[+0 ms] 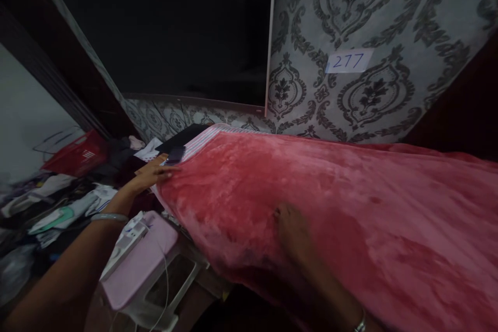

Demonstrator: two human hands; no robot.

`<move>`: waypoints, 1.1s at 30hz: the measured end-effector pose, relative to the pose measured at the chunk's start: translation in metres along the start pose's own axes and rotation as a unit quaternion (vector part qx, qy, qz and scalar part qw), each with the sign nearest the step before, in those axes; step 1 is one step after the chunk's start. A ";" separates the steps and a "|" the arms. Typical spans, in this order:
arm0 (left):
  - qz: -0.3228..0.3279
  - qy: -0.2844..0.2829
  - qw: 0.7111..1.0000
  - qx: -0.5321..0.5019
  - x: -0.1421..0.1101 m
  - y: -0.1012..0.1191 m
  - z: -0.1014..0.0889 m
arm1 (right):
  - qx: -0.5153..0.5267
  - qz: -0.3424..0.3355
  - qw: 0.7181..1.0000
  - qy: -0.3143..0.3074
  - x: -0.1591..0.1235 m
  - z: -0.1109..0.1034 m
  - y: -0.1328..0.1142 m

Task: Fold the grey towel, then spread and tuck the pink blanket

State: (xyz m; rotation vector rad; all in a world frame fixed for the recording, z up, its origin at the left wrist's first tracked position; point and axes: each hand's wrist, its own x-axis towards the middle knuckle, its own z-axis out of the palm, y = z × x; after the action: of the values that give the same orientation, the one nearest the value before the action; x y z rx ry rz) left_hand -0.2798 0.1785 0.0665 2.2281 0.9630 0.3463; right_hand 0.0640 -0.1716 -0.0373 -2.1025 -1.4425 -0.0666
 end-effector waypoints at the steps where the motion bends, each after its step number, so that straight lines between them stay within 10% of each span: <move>1: -0.003 -0.010 1.000 -0.007 -0.003 -0.001 0.000 | 0.005 -0.009 1.000 0.007 0.000 0.002 0.001; 13: 0.040 0.004 0.998 0.039 -0.008 -0.012 0.002 | 0.020 -0.108 0.994 0.000 -0.012 0.005 0.009; 33: 0.088 0.210 0.963 0.143 -0.023 0.038 -0.017 | 0.025 -0.089 0.996 0.016 -0.013 0.009 -0.001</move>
State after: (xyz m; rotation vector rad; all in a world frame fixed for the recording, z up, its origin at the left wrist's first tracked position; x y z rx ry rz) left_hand -0.2836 0.1515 0.1052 2.5721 1.0862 0.8343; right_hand 0.0551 -0.1776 -0.0485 -1.9199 -1.5915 -0.1312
